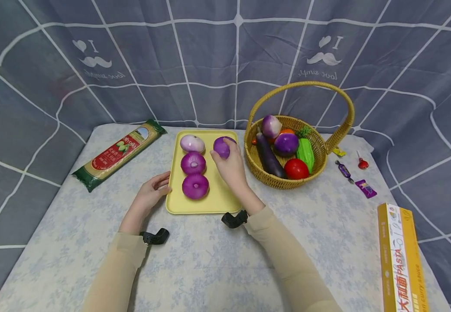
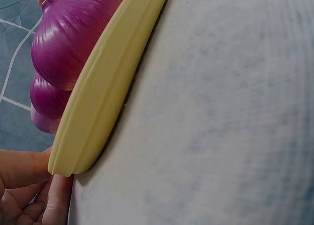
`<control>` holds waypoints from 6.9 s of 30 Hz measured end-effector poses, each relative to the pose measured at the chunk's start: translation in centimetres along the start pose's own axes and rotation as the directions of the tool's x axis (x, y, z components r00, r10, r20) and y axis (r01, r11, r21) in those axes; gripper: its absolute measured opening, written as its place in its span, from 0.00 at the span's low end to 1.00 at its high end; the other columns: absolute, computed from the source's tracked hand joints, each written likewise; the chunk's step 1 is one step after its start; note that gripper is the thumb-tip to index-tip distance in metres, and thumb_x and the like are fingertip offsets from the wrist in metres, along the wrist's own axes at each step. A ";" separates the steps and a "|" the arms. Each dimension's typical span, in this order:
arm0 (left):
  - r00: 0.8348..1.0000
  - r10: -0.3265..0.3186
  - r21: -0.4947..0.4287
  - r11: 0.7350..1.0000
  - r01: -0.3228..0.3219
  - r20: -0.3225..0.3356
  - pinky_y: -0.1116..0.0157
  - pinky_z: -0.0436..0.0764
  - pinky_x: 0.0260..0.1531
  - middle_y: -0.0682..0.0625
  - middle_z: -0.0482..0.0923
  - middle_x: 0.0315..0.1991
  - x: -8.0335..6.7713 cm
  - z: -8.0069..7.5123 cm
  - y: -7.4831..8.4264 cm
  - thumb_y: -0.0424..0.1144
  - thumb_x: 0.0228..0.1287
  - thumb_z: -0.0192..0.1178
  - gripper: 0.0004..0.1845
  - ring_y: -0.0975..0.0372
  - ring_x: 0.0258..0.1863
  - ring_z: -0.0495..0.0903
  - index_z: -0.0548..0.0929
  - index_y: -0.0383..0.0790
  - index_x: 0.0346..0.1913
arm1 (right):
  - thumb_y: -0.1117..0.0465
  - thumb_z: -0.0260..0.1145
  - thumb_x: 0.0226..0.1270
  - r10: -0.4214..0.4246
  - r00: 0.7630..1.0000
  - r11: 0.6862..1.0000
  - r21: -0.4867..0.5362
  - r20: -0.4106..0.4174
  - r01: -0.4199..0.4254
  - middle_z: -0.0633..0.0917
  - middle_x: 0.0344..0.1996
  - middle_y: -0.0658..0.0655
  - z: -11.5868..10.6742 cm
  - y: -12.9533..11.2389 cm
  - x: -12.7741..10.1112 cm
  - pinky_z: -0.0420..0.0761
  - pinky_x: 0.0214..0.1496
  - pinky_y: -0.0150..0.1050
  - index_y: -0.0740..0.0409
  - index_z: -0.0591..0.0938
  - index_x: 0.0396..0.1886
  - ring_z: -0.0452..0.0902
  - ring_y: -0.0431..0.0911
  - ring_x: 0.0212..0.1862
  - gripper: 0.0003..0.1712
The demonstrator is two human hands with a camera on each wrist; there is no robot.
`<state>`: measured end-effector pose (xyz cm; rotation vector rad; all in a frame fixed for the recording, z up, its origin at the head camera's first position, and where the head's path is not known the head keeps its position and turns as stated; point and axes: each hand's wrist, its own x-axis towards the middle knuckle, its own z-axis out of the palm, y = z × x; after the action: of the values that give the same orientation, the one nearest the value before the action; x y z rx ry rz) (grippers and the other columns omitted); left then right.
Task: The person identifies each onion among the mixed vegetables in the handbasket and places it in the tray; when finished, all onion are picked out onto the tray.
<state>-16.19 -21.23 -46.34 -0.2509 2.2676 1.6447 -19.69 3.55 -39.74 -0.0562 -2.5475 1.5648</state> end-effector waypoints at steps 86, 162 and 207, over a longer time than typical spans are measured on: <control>1.000 0.020 -0.015 1.000 -0.020 -0.008 0.55 0.66 0.71 0.38 0.67 0.70 0.3 -0.1 -0.5 0.32 0.73 0.54 0.32 0.50 0.70 0.66 0.59 0.41 0.76 | 0.54 0.73 0.61 0.173 0.939 0.892 -0.452 0.299 -0.020 0.66 0.67 0.74 -18.2 9.5 7.7 0.65 0.70 0.65 0.68 0.59 0.71 0.64 0.67 0.66 0.47; 1.000 0.021 0.005 1.000 -0.021 -0.002 0.53 0.65 0.71 0.37 0.67 0.70 -0.1 -0.3 -0.1 0.32 0.73 0.54 0.32 0.49 0.70 0.66 0.59 0.42 0.77 | 0.42 0.71 0.59 0.193 0.973 0.981 0.006 0.129 -0.195 0.80 0.54 0.65 -0.5 4.5 -1.9 0.79 0.55 0.48 0.62 0.71 0.62 0.78 0.55 0.54 0.40; 1.000 0.026 0.015 1.000 -0.026 0.001 0.54 0.66 0.71 0.38 0.68 0.70 -0.1 -0.1 -0.1 0.33 0.73 0.54 0.32 0.49 0.69 0.67 0.59 0.42 0.77 | 0.49 0.66 0.68 0.068 0.997 0.992 -0.107 0.031 -0.064 0.68 0.66 0.71 0.7 4.4 -1.7 0.69 0.70 0.54 0.70 0.62 0.71 0.67 0.62 0.68 0.43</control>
<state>-16.08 -21.36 -46.36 -0.2182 2.2916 1.6393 -18.33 4.74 -44.14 -0.1271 -2.6804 1.4638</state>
